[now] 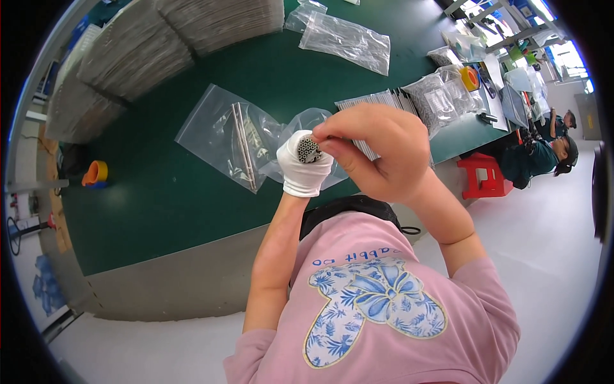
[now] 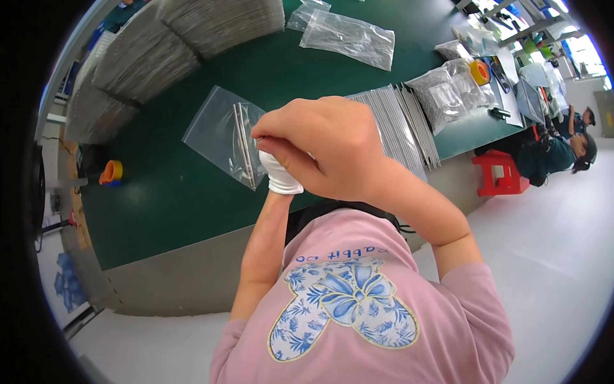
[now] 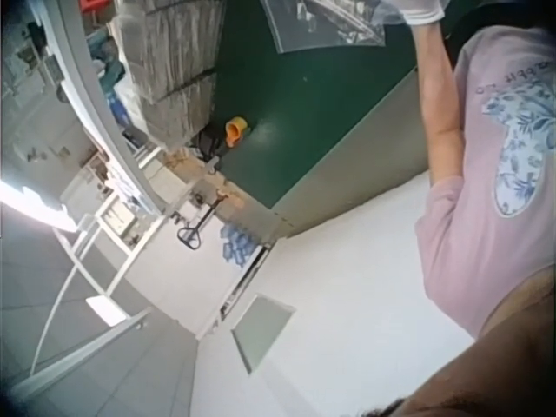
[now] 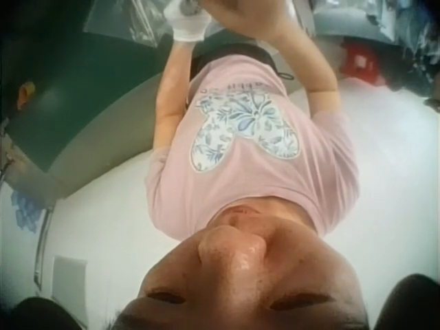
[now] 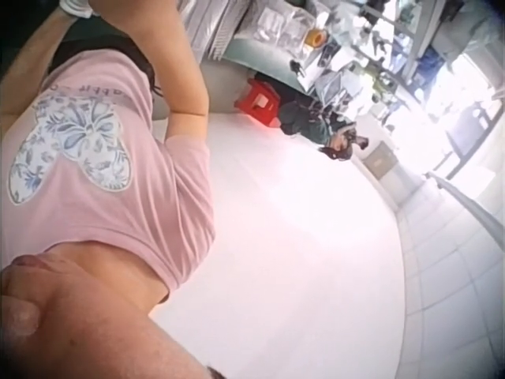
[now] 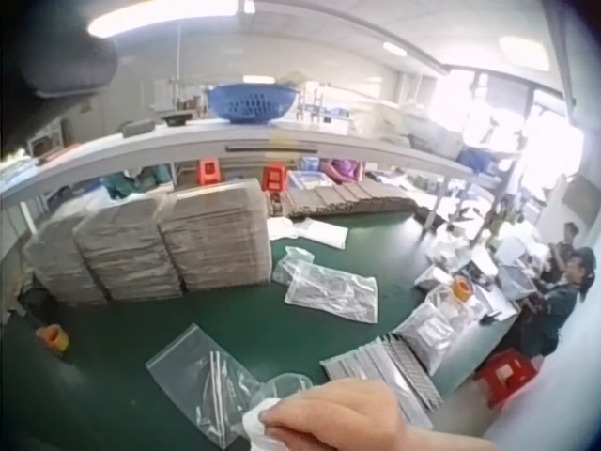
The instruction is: Sorting and inserting small metal pins into bundles of metal tubes on a manufacturing assembly line.
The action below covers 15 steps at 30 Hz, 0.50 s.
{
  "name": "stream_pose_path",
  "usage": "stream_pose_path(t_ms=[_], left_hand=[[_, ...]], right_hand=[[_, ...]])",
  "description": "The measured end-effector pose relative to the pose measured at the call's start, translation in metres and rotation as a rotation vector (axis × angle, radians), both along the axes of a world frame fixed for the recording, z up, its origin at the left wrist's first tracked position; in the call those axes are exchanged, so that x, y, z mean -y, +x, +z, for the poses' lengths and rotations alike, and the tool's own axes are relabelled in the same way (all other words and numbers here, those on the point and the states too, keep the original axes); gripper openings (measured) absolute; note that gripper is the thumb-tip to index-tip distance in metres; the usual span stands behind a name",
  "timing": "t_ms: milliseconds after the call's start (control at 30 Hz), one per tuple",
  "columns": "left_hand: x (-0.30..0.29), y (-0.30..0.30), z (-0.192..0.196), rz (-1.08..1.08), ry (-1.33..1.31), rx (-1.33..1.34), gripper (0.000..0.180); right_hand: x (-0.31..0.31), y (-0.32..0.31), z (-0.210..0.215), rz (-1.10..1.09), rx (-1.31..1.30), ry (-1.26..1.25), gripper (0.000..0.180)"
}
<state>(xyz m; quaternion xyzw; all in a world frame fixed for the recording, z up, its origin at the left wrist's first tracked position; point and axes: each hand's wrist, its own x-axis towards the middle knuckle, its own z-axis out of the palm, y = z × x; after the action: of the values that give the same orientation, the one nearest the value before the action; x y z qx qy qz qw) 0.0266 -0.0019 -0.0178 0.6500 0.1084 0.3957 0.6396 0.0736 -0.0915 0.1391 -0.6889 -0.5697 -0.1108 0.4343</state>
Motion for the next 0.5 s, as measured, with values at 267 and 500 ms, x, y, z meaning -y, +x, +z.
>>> stream_pose_path(t_ms=[267, 500], left_hand=[[-0.002, 0.0, -0.011, -0.003, 0.214, -0.039, 0.018], [0.0, 0.005, -0.016, -0.043, -0.02, -0.007, 0.018]], right_hand=[[0.001, 0.0, 0.002, -0.008, 0.059, -0.041, 0.013], [0.001, 0.003, -0.003, 0.009, -0.01, -0.045, 0.013]])
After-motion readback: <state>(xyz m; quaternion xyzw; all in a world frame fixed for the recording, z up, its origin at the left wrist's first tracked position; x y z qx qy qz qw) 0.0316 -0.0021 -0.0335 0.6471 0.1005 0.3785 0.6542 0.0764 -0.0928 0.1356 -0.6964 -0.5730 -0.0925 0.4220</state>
